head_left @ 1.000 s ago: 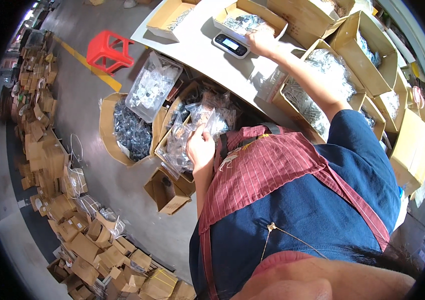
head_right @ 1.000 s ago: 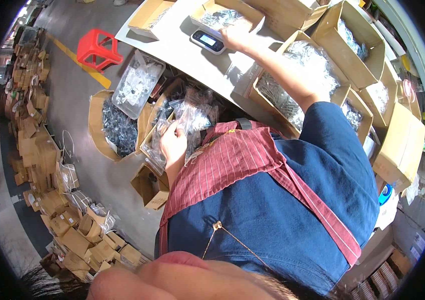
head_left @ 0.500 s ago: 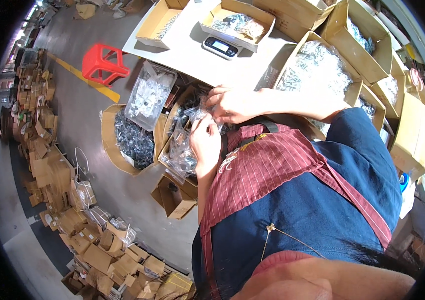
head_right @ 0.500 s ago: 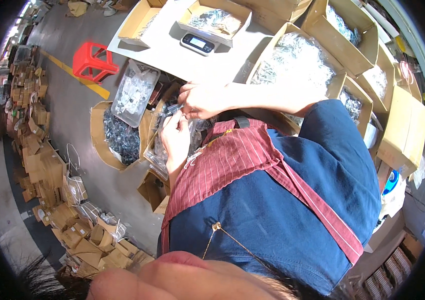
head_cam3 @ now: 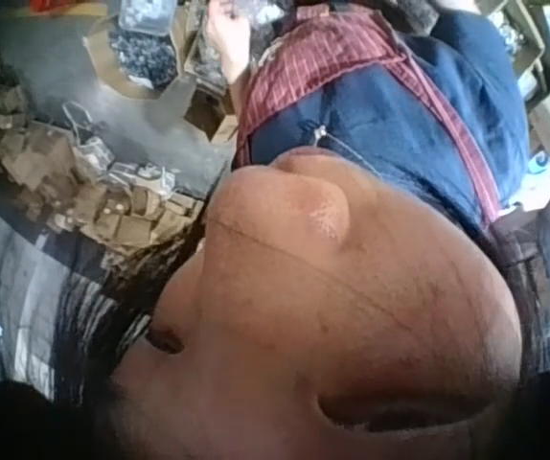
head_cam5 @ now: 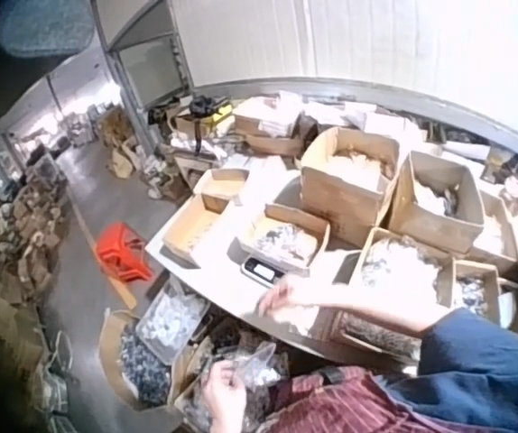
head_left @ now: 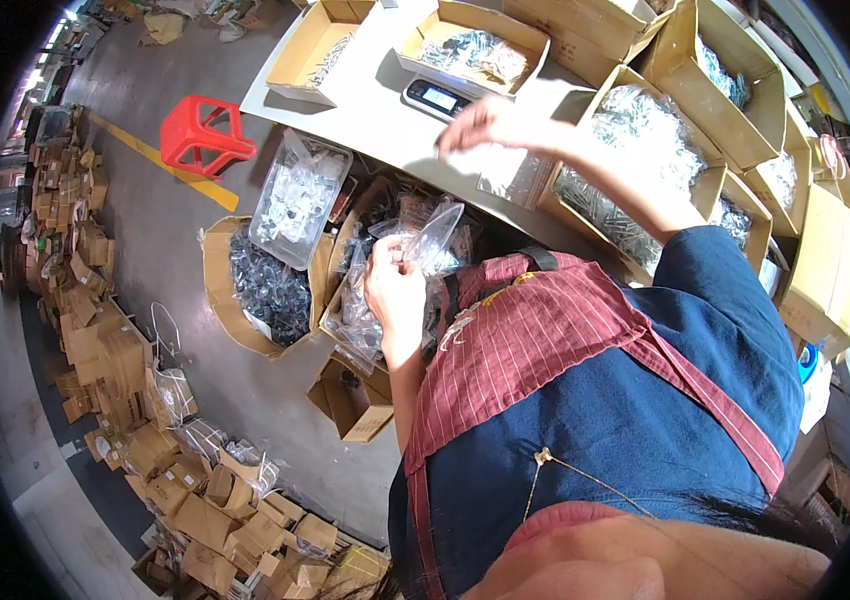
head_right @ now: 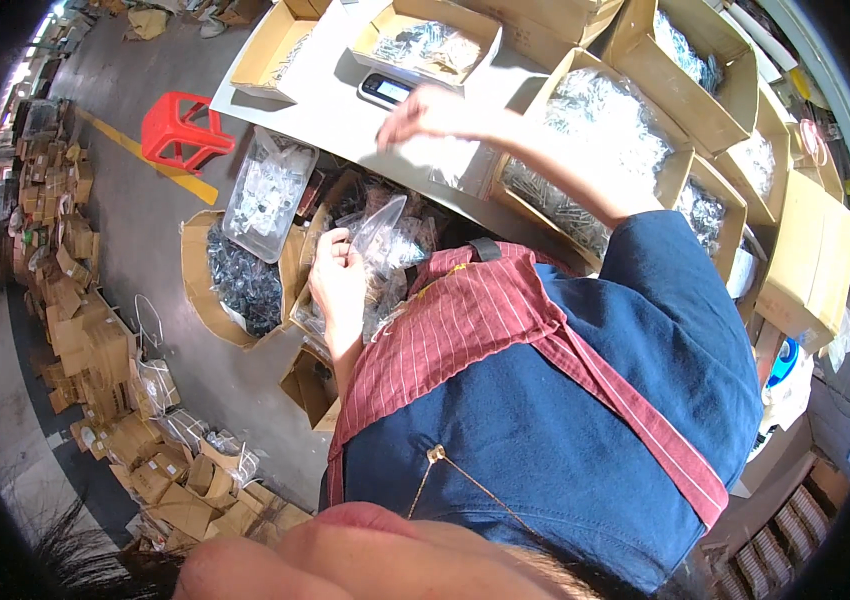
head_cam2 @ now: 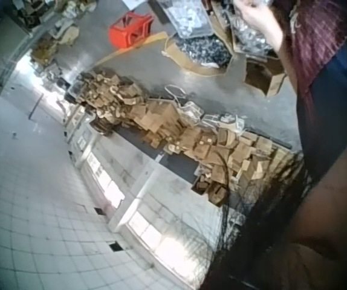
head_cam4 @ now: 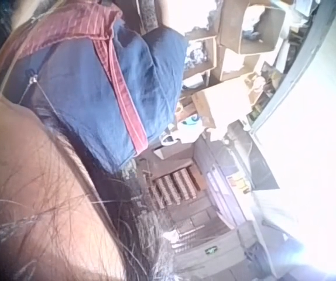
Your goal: The person picks metal brackets and screws from cardboard boxes, places them into a plastic bag, and weighs the bag on a digital scale.
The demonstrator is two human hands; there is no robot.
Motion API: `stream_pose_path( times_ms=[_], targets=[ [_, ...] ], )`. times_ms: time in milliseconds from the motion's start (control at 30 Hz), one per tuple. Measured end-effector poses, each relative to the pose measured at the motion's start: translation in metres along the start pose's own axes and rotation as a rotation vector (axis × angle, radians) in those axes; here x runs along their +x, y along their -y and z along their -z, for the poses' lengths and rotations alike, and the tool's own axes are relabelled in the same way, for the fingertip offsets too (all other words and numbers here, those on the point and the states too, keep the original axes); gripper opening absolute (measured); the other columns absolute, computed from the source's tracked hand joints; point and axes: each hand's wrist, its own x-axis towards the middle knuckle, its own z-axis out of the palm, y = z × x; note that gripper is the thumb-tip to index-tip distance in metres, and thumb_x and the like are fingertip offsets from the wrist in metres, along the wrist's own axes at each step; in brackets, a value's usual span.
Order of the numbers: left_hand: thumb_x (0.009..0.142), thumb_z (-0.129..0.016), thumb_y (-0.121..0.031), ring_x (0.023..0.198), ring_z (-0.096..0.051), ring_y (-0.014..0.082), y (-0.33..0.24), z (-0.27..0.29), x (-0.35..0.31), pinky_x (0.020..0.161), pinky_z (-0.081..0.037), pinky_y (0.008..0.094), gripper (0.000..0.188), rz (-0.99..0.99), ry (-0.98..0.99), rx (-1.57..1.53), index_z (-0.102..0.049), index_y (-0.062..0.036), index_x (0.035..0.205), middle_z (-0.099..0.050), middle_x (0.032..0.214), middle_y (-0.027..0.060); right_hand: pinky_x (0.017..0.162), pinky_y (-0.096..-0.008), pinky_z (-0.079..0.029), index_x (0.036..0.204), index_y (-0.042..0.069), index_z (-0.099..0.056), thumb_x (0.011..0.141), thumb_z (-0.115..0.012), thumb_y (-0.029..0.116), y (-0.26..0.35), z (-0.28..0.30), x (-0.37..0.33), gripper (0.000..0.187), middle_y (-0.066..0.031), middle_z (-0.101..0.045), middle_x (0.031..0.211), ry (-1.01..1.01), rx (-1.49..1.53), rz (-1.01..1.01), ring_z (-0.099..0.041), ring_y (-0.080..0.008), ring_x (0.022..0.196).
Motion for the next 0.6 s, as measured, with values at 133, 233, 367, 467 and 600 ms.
stream_pose_path(
  times_ms=[133, 233, 367, 467, 600],
  targets=[
    [0.081, -0.069, -0.005, 0.078, -0.068, 0.0314, 0.007, 0.01, 0.009, 0.07, -0.052, 0.0405, 0.037, 0.086, 0.012, 0.032, -0.062, -0.0101, 0.116, -0.07, 0.092, 0.0151, 0.084, -0.0265, -0.05, 0.099, 0.005, -0.072, 0.078, -0.064, 0.014, -0.039, 0.1, 0.024, 0.024, -0.0068, -0.072, 0.094, -0.599, -0.426, -0.027, -0.065, -0.0135, 0.091],
    [0.082, -0.069, -0.007, 0.079, -0.068, 0.0316, 0.008, 0.014, 0.013, 0.071, -0.052, 0.0404, 0.033, 0.088, -0.038, 0.014, -0.067, -0.0126, 0.114, -0.07, 0.094, 0.0146, 0.085, -0.0356, -0.052, 0.107, 0.006, -0.07, 0.077, -0.067, 0.021, -0.06, 0.128, 0.04, 0.033, -0.0131, -0.071, 0.098, -0.592, -0.714, -0.199, -0.067, -0.0249, 0.094],
    [0.086, -0.067, -0.015, 0.079, -0.067, 0.0309, -0.001, 0.016, 0.023, 0.069, -0.051, 0.0389, 0.026, -0.106, -0.129, 0.176, -0.072, -0.0158, 0.111, -0.068, 0.09, 0.0118, 0.086, -0.0424, -0.054, 0.123, 0.002, -0.057, 0.081, -0.07, 0.044, -0.085, 0.135, 0.059, 0.062, -0.0221, -0.068, 0.106, -0.385, -1.115, -0.477, -0.066, -0.0341, 0.102],
    [0.089, -0.066, -0.021, 0.075, -0.065, 0.0275, -0.006, 0.019, 0.024, 0.069, -0.051, 0.0355, 0.026, -0.118, -0.141, 0.207, -0.072, -0.0129, 0.114, -0.067, 0.087, 0.0126, 0.088, -0.0441, -0.054, 0.126, 0.002, -0.056, 0.083, -0.068, 0.053, -0.071, 0.103, 0.062, 0.067, -0.0215, -0.067, 0.11, -0.311, -1.155, -0.573, -0.066, -0.0353, 0.102],
    [0.09, -0.065, -0.023, 0.072, -0.064, 0.029, -0.02, 0.023, 0.03, 0.067, -0.05, 0.0382, 0.026, -0.111, -0.147, 0.219, -0.072, -0.0148, 0.114, -0.066, 0.083, 0.012, 0.085, -0.0433, -0.054, 0.116, 0.003, -0.063, 0.078, -0.071, 0.052, -0.07, 0.098, 0.053, 0.062, -0.0164, -0.07, 0.104, -0.497, -1.242, -0.486, -0.068, -0.0304, 0.098]
  ],
)
